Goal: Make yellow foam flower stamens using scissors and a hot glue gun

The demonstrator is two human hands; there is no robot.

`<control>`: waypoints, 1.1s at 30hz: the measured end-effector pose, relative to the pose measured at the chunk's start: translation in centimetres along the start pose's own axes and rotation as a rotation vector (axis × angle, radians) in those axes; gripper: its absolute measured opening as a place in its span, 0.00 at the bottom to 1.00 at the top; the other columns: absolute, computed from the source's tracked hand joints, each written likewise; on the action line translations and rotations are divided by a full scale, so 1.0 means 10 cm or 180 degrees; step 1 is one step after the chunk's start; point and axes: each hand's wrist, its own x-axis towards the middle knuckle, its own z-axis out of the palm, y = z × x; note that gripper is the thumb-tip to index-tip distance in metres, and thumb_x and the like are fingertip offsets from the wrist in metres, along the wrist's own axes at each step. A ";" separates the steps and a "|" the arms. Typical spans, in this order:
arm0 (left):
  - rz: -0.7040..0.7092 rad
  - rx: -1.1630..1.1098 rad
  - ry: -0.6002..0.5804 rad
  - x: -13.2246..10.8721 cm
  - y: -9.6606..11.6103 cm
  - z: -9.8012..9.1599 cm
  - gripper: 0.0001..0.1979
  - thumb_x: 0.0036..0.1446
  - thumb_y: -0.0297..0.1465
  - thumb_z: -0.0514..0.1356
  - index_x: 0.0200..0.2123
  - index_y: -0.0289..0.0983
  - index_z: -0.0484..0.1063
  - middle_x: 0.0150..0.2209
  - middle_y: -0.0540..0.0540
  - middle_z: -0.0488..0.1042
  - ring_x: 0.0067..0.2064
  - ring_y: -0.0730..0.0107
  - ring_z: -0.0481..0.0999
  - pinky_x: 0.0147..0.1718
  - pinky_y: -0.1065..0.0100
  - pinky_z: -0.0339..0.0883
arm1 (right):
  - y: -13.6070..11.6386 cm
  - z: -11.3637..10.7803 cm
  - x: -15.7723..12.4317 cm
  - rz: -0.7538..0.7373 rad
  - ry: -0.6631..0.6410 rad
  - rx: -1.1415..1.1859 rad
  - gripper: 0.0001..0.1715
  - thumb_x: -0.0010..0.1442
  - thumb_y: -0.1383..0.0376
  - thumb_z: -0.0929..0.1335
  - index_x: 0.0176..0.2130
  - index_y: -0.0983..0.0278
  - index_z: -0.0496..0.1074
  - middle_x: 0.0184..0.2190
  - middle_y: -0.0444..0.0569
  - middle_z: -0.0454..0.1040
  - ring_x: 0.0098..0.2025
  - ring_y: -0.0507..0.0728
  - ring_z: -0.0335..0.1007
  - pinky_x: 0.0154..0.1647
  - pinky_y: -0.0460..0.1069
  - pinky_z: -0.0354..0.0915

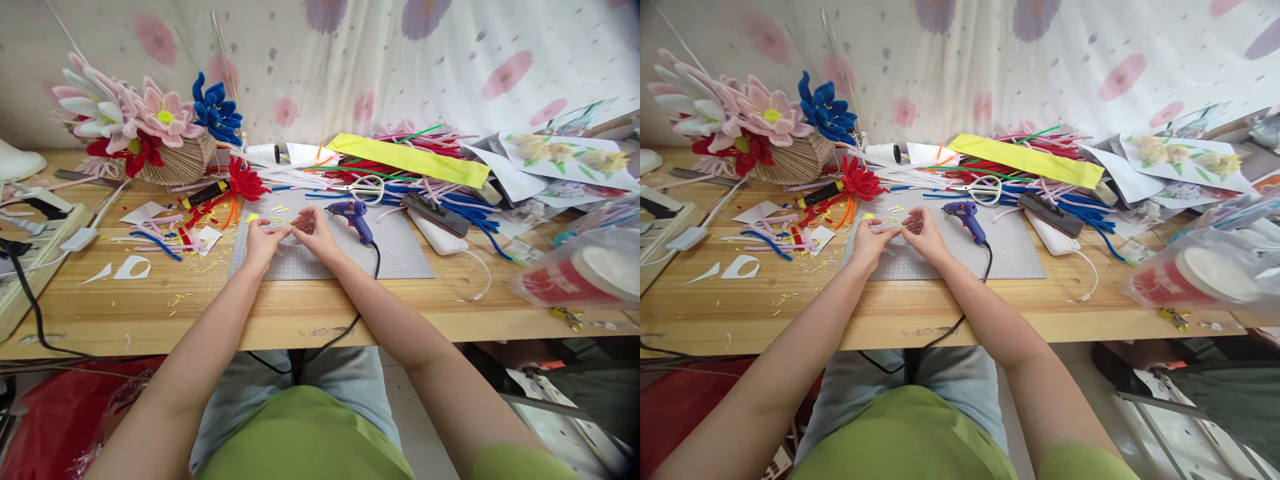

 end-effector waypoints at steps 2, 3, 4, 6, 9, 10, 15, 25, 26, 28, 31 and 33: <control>0.0026 0.0013 0.0013 0.00 -0.01 0.00 0.26 0.36 0.29 0.68 0.35 0.39 0.56 0.25 0.53 0.73 0.21 0.79 0.66 0.18 0.77 0.50 | 0.01 0.00 0.00 -0.0024 0.0088 -0.0073 0.22 0.45 0.62 0.69 0.38 0.60 0.56 0.32 0.42 0.69 0.31 0.50 0.67 0.36 0.49 0.64; 0.0032 0.0002 0.0013 0.01 -0.01 0.00 0.26 0.36 0.29 0.68 0.35 0.39 0.56 0.25 0.53 0.73 0.20 0.79 0.65 0.17 0.77 0.50 | 0.02 0.00 0.00 -0.0016 0.0112 -0.0058 0.22 0.45 0.63 0.69 0.38 0.60 0.56 0.31 0.42 0.69 0.31 0.50 0.67 0.36 0.49 0.65; 0.0035 -0.0021 0.0013 0.01 -0.01 0.00 0.26 0.36 0.29 0.68 0.35 0.39 0.55 0.25 0.53 0.73 0.20 0.79 0.65 0.17 0.76 0.50 | 0.03 0.00 0.01 0.0005 0.0124 0.0001 0.22 0.45 0.63 0.69 0.38 0.60 0.56 0.30 0.42 0.69 0.31 0.50 0.67 0.37 0.50 0.65; 0.0008 -0.0083 0.0017 0.02 -0.01 0.00 0.27 0.35 0.29 0.69 0.35 0.39 0.55 0.25 0.53 0.72 0.20 0.79 0.64 0.17 0.76 0.49 | 0.05 -0.01 0.03 0.0065 0.0130 0.0209 0.22 0.44 0.64 0.69 0.38 0.60 0.56 0.29 0.41 0.70 0.32 0.50 0.68 0.38 0.50 0.65; -0.0076 -0.0169 0.0004 0.03 -0.01 0.00 0.29 0.31 0.29 0.70 0.34 0.39 0.55 0.25 0.53 0.72 0.21 0.79 0.66 0.17 0.76 0.49 | 0.06 -0.02 0.05 0.0115 0.0176 0.0438 0.23 0.43 0.65 0.69 0.37 0.60 0.55 0.29 0.40 0.70 0.32 0.50 0.68 0.39 0.50 0.66; -0.0105 -0.0191 -0.0002 0.03 -0.01 0.00 0.30 0.30 0.29 0.71 0.34 0.39 0.55 0.25 0.54 0.72 0.21 0.79 0.66 0.17 0.76 0.49 | 0.06 -0.02 0.05 0.0115 0.0188 0.0465 0.23 0.43 0.65 0.69 0.37 0.60 0.56 0.29 0.40 0.70 0.32 0.50 0.68 0.39 0.50 0.66; -0.0144 -0.0356 -0.0084 0.04 0.00 0.00 0.32 0.26 0.30 0.72 0.32 0.39 0.54 0.24 0.55 0.69 0.23 0.77 0.68 0.18 0.76 0.47 | 0.04 -0.03 0.06 0.0041 0.0127 0.0482 0.22 0.43 0.65 0.70 0.37 0.60 0.56 0.28 0.40 0.70 0.33 0.50 0.68 0.39 0.50 0.67; -0.0160 -0.0696 -0.0216 0.02 0.01 0.01 0.30 0.25 0.27 0.70 0.30 0.39 0.53 0.22 0.57 0.66 0.25 0.79 0.66 0.19 0.77 0.45 | 0.03 -0.03 0.05 0.0008 -0.0040 0.0689 0.24 0.44 0.63 0.71 0.38 0.59 0.56 0.30 0.41 0.70 0.33 0.50 0.68 0.40 0.50 0.67; -0.0163 -0.0706 -0.0232 0.02 0.01 0.00 0.30 0.26 0.27 0.70 0.30 0.39 0.53 0.23 0.57 0.66 0.25 0.78 0.67 0.19 0.77 0.45 | 0.02 -0.03 0.04 0.0018 -0.0075 0.0713 0.24 0.44 0.63 0.71 0.38 0.59 0.56 0.30 0.41 0.70 0.33 0.50 0.68 0.40 0.50 0.67; -0.0185 -0.0726 -0.0262 0.02 0.01 0.00 0.28 0.27 0.27 0.69 0.30 0.39 0.53 0.24 0.55 0.67 0.27 0.77 0.68 0.19 0.77 0.45 | 0.01 -0.03 0.03 0.0039 -0.0143 0.0761 0.25 0.44 0.62 0.71 0.39 0.59 0.56 0.30 0.41 0.70 0.33 0.50 0.68 0.41 0.50 0.67; -0.0238 -0.0824 -0.0313 0.01 0.03 0.00 0.28 0.28 0.26 0.68 0.29 0.39 0.52 0.24 0.55 0.67 0.27 0.77 0.69 0.20 0.76 0.46 | -0.01 -0.03 0.02 0.0089 -0.0241 0.0773 0.28 0.42 0.62 0.72 0.40 0.59 0.55 0.32 0.41 0.69 0.34 0.50 0.68 0.42 0.50 0.66; -0.0271 -0.0918 -0.0334 0.01 0.04 0.00 0.28 0.28 0.25 0.68 0.29 0.39 0.52 0.23 0.57 0.65 0.25 0.79 0.67 0.20 0.76 0.46 | -0.01 -0.02 0.01 0.0163 -0.0319 0.0682 0.31 0.41 0.62 0.73 0.40 0.58 0.55 0.34 0.41 0.69 0.34 0.49 0.68 0.41 0.49 0.66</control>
